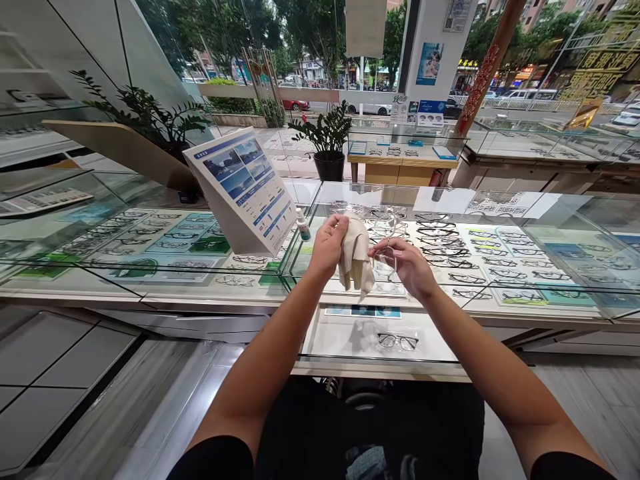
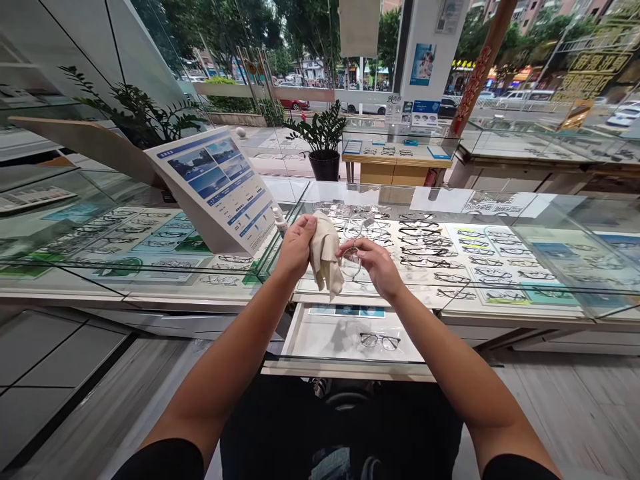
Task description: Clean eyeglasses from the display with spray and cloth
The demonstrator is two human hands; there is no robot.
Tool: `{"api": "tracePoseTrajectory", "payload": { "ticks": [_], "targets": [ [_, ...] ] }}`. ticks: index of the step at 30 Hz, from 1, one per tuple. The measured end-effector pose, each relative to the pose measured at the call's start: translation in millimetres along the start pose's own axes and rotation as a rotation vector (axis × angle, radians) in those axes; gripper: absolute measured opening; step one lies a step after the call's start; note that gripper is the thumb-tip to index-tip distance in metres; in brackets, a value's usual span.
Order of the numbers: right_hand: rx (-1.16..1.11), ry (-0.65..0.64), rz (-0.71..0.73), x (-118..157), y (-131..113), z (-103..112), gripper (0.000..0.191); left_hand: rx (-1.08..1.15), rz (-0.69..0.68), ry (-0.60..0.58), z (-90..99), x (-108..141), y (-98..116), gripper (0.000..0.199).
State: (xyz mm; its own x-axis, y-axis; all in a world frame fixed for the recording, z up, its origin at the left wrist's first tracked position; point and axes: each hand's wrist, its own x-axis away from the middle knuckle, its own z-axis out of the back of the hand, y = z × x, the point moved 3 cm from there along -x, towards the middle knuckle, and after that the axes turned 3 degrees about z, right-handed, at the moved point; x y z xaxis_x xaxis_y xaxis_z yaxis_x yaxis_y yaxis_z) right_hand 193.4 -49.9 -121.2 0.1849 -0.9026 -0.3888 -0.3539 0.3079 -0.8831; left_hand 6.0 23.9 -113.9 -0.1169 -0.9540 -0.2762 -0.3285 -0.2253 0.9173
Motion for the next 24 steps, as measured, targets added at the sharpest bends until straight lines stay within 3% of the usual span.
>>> {"api": "tracePoseTrajectory", "payload": {
  "ticks": [6,14,24],
  "targets": [
    [-0.088,-0.035,-0.118,0.2,2.3,-1.1,0.028,0.068,0.057,0.010,5.4,-3.3,1.6,0.062],
    [0.019,0.088,0.043,-3.4,-7.6,9.6,0.023,0.059,0.034,0.031,9.5,-6.0,3.7,0.065],
    [0.137,0.149,0.081,-10.2,-8.2,30.3,0.025,-0.075,0.019,-0.025,13.2,-6.1,12.6,0.063]
  ]
}}
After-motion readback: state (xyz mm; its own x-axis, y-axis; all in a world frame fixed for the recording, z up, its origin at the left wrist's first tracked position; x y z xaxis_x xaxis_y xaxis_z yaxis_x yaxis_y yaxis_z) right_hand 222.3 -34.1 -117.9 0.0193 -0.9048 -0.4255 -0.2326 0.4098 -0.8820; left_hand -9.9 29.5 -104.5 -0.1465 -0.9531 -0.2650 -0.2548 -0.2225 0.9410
